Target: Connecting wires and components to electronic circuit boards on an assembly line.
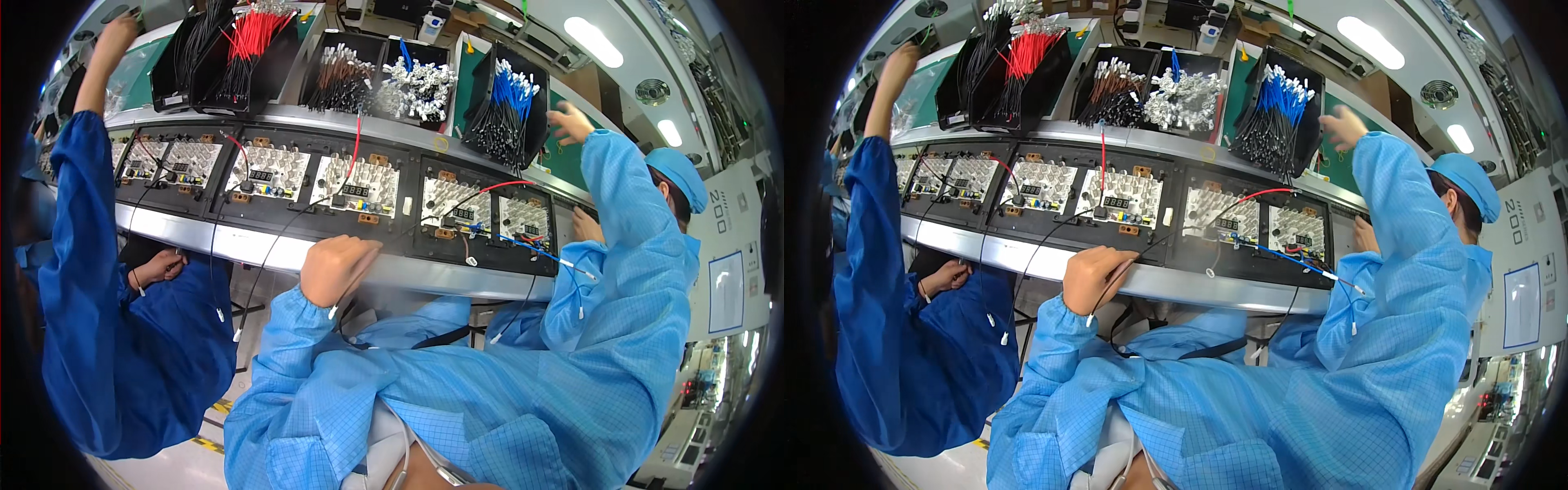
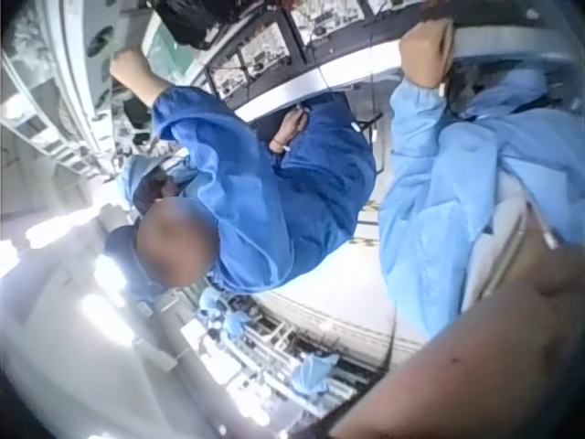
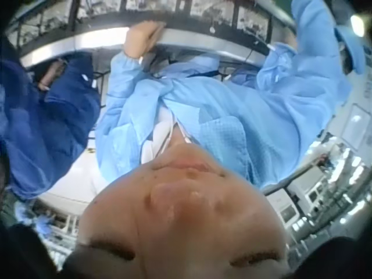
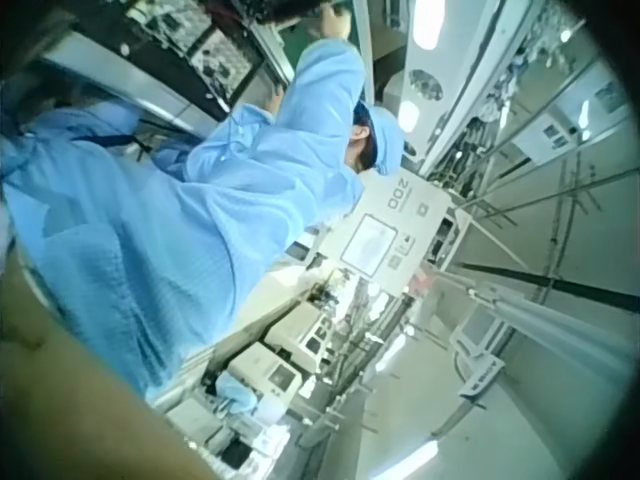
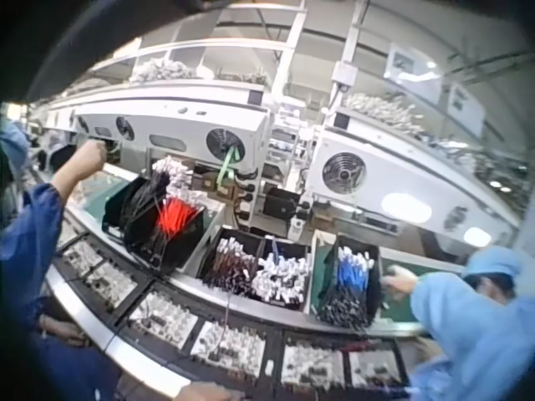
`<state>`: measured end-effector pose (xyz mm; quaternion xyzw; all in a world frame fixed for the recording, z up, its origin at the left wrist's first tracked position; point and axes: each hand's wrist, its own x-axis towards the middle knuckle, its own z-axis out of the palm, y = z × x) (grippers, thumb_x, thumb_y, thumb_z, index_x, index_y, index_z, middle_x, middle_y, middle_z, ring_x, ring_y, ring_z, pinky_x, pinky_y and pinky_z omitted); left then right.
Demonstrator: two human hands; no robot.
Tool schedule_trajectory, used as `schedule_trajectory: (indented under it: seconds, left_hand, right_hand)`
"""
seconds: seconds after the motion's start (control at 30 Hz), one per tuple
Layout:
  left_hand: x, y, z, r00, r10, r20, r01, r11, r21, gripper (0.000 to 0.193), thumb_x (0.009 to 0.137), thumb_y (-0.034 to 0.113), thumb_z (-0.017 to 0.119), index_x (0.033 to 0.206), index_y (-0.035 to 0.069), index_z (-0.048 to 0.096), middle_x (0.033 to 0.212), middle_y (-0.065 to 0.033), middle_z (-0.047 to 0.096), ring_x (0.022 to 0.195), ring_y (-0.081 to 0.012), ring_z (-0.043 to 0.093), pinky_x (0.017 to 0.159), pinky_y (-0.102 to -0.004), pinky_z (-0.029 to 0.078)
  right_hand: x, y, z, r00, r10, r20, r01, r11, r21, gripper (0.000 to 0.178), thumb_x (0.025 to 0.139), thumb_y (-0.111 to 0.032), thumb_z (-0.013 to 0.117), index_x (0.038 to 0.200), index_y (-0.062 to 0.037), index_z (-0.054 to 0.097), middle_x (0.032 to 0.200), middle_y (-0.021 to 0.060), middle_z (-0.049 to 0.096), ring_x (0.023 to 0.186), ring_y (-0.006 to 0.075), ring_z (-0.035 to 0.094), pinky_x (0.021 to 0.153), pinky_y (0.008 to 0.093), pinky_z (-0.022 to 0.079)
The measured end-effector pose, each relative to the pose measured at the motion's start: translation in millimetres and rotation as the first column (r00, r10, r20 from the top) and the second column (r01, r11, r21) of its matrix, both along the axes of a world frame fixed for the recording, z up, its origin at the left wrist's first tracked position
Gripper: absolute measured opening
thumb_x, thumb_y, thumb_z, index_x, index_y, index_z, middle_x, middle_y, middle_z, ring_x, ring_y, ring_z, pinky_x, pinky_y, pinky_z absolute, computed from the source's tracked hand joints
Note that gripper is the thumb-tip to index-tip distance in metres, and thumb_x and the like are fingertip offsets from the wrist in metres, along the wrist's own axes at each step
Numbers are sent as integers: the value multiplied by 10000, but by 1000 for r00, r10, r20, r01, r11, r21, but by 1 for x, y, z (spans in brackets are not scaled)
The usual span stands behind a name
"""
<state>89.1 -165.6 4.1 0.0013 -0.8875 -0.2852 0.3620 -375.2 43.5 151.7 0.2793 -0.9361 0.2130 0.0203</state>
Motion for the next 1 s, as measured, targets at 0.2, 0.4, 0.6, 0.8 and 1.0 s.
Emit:
schedule_trajectory:
  seconds: [0.2,0.4,0.6,0.8,1.0]
  left_hand:
    - [3,-3,2,1000,3,8,-3,1000,-11,90,780,75,672,867,54,686,645,-90,590,565,-257,568,507,-356,442]
    - [3,-5,-8,999,44,-11,-43,999,22,92,773,71,685,864,57,691,642,-93,598,555,-256,574,503,-353,444]
    - [3,-5,-6,998,28,47,-28,1000,2,94,772,83,680,863,58,674,671,-95,608,593,-265,588,528,-374,461]
    - [3,-6,-6,999,32,7,-32,999,-20,102,771,69,684,872,62,690,627,-92,583,550,-254,565,502,-365,434]
    - [7,-8,-10,998,54,20,-53,998,-42,120,763,39,678,878,58,703,590,-92,562,511,-241,548,481,-345,416]
  right_hand:
    - [-46,-9,-50,891,-139,431,212,969,-126,374,838,-295,609,1047,13,575,900,129,656,690,246,673,568,365,565]
    - [-42,-15,-26,985,-56,160,75,991,-114,351,786,-283,623,809,65,651,726,156,654,633,250,650,543,380,505]
    - [-88,25,-17,1000,-11,21,14,991,-132,388,769,-306,636,865,68,672,770,189,652,752,262,611,716,375,450]
    - [-138,90,-8,985,-41,-166,9,982,-189,384,773,-311,619,921,39,676,816,181,668,791,272,628,740,377,454]
    - [-167,141,-12,925,-273,-264,247,961,-128,403,758,-338,632,1006,-25,681,873,171,694,829,265,667,771,357,475]
